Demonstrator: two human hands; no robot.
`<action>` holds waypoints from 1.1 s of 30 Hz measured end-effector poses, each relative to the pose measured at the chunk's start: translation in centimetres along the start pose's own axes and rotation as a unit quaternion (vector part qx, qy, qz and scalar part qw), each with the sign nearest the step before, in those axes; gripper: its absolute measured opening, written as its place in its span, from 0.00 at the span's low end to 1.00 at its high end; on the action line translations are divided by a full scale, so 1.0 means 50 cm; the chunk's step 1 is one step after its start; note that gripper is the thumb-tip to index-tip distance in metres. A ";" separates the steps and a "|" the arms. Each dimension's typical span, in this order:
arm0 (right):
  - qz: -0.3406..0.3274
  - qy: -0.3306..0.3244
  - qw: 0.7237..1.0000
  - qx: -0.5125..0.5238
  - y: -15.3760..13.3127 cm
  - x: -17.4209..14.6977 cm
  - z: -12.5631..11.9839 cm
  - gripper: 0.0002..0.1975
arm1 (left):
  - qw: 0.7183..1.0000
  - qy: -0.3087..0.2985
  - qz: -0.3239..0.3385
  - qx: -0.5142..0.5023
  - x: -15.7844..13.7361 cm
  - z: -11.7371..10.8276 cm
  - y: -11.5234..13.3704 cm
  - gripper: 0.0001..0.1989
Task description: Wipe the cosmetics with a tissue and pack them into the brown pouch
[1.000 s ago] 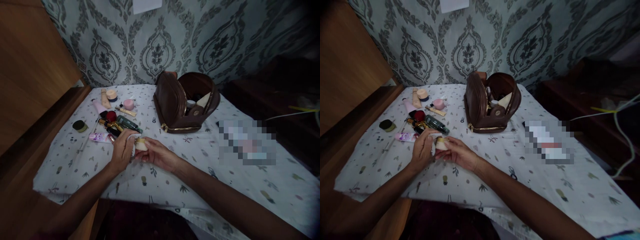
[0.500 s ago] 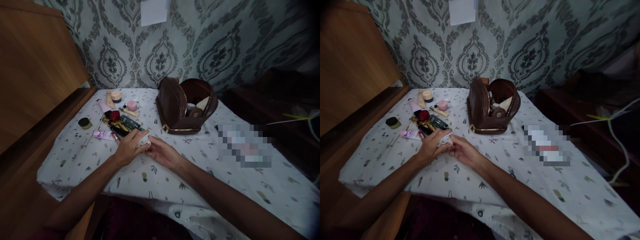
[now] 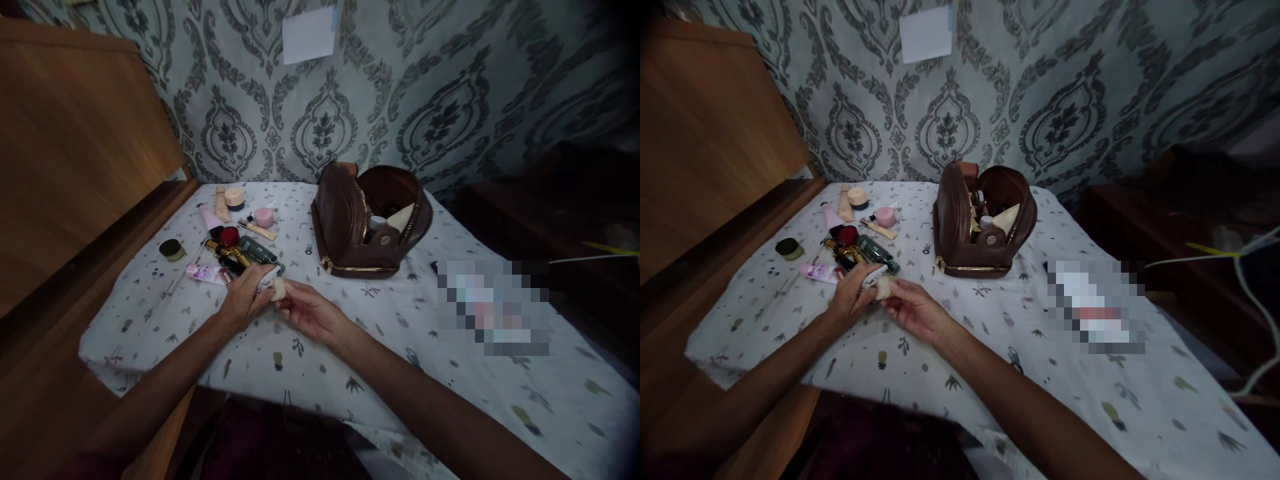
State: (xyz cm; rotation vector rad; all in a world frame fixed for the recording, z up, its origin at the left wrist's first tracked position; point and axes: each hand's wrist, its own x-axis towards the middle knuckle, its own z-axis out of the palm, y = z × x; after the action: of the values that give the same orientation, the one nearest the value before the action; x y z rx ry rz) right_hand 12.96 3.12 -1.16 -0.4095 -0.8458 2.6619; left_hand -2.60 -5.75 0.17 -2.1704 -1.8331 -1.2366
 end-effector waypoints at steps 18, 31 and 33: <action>-0.053 0.026 0.998 -0.007 -0.009 -0.002 0.005 0.22 | 0.992 0.034 0.083 0.091 -0.004 0.029 -0.008 0.18; 0.019 0.042 0.996 0.079 -0.044 -0.018 0.006 0.19 | 0.990 0.005 0.135 -0.033 0.017 0.023 0.076 0.18; -0.018 0.041 0.999 0.027 -0.066 -0.035 0.005 0.22 | 0.992 -0.001 0.102 -0.076 0.050 0.015 0.105 0.14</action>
State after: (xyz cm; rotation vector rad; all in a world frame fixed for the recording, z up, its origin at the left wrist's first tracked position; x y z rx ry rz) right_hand 15.17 4.89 1.31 -0.4826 -0.7480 2.6095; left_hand 2.19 -4.95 3.45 -2.3654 -1.5158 -1.3687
